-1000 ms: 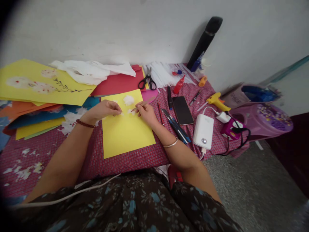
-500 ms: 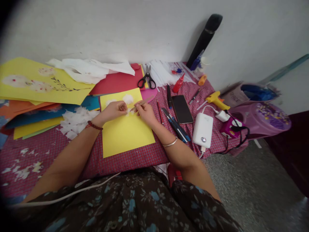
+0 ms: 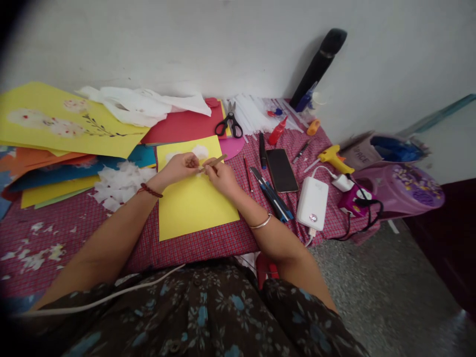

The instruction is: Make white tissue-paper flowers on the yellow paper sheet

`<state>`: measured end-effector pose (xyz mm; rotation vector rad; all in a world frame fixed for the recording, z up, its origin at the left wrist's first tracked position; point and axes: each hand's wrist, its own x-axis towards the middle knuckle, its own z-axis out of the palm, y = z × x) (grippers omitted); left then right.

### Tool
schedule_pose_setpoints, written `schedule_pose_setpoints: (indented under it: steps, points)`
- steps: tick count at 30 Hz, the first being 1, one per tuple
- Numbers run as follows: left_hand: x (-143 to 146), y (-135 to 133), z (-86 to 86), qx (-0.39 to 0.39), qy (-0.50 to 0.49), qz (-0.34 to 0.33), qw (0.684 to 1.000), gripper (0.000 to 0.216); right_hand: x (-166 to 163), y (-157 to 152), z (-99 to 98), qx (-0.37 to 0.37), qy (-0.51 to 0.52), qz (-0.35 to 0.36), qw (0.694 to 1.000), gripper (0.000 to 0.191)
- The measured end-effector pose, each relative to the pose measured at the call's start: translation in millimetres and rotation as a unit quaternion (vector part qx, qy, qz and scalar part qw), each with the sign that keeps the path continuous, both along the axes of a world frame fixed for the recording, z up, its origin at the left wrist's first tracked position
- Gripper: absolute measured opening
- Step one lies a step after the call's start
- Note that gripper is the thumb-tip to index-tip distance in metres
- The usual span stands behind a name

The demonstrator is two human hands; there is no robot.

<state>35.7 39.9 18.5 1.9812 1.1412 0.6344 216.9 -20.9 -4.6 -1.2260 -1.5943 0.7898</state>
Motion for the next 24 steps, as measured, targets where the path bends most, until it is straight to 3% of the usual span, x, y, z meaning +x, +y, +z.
schedule_pose_setpoints:
  steps: [9,14,24]
  points:
    - [-2.7,1.1,3.8,-0.019,-0.010,-0.016,1.000,0.014,-4.6,-10.5,22.2,0.039,-0.196,0.037,0.979,0.024]
    - [-3.9,-0.1,5.4,-0.045,-0.050,0.020,0.998,0.011,-9.8,-16.8,31.4,0.033,-0.274,0.040,0.960,0.027]
    - [-5.0,-0.9,5.0,-0.056,-0.042,0.027,0.997,0.008,-11.2,-16.4,28.2,0.027,-0.318,0.029,0.947,0.027]
